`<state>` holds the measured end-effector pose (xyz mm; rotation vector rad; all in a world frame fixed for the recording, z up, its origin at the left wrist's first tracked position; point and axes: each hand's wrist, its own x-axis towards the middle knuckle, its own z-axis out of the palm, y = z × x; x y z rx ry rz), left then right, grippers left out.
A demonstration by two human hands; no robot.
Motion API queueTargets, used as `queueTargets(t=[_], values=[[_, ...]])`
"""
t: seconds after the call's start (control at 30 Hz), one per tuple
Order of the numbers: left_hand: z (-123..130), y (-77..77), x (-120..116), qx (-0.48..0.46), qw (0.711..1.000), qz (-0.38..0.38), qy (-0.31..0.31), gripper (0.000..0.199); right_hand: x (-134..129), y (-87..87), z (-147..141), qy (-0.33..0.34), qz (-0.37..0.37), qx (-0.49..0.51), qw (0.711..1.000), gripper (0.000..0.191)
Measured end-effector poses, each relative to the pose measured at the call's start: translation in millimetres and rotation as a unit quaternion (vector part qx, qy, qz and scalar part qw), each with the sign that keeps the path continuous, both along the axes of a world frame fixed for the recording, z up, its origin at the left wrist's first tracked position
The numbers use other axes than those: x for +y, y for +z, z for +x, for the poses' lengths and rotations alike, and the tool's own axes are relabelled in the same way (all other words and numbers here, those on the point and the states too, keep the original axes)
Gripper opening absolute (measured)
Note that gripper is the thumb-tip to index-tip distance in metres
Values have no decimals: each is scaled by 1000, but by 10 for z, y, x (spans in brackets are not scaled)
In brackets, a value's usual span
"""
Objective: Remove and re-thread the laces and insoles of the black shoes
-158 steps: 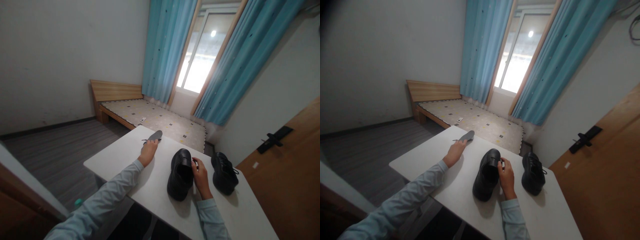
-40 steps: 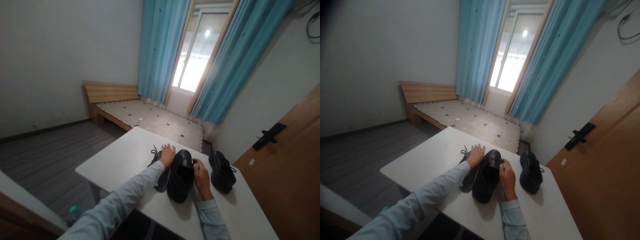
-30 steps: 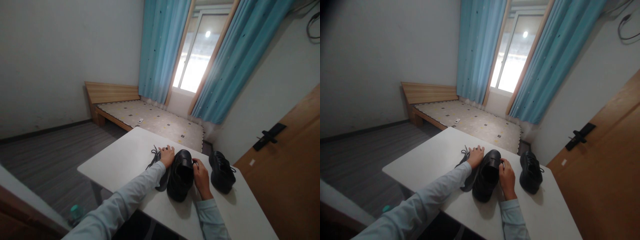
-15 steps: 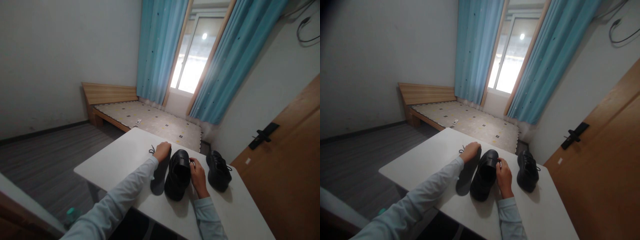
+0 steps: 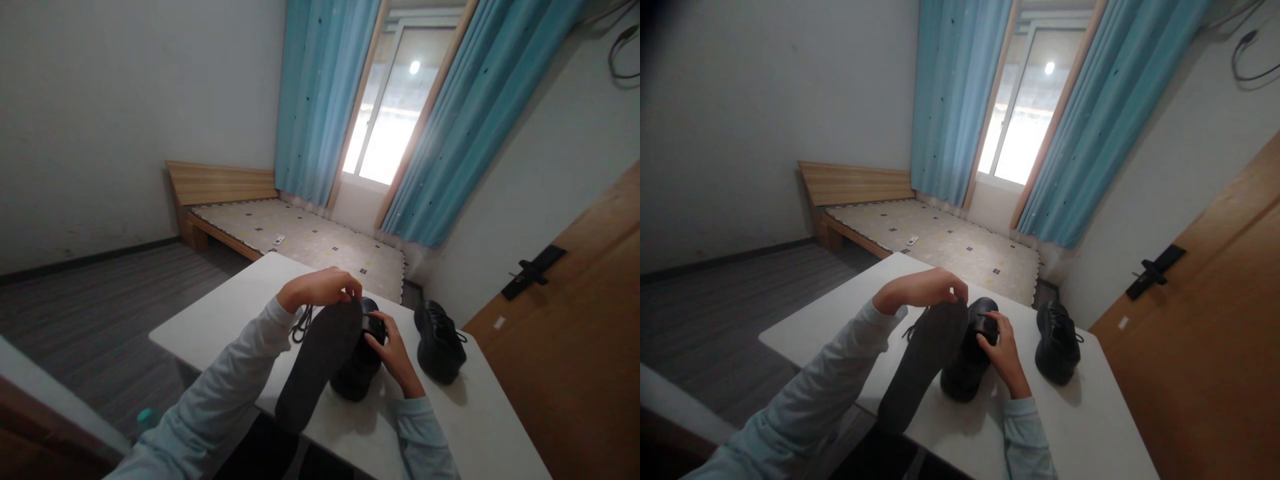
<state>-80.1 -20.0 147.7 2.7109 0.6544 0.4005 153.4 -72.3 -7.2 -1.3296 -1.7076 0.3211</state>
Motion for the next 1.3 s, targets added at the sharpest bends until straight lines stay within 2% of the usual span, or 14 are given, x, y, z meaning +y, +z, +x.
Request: queueTargets(t=[0.07, 0.13, 0.23, 0.43, 0.57, 0.77, 0.97, 1.03, 1.2, 1.3], values=[[22, 24, -24, -29, 998, -31, -37, 26, 0, -7, -3, 0, 7, 8, 1000, 38], [73, -15, -26, -48, 994, -63, -69, 25, 6, -23, -16, -6, 16, 26, 1000, 35], [194, -158, -2, -69, 990, -89, -86, 22, 12, -39, -50, -10, 20, 53, 998, 29], [442, -436, -2, -34, 994, -67, -85, 22, -22, -1, -112, -11, 18, 67, 998, 22], [504, -549, -65, -11, 996, -25, -86, 22, -9, -35, -102, -12, 19, 73, 997, 21], [543, -697, -130, 13, 991, 94, -98, 21, 25, -78, -65, -15, 16, 91, 996, 23], [544, -680, -175, 18, 983, 144, -116, 13, -6, -13, -90, -14, 0, 112, 994, 26], [553, -667, -205, 24, 982, 158, -102, 11, -13, 3, -100, -20, -3, 116, 993, 24], [621, -721, -251, 51, 982, 182, -25, 8, -18, 23, -103, -27, -15, 113, 993, 23], [665, -800, -225, 50, 977, 205, -23, 10, -14, 14, -89, -24, -14, 110, 994, 24]])
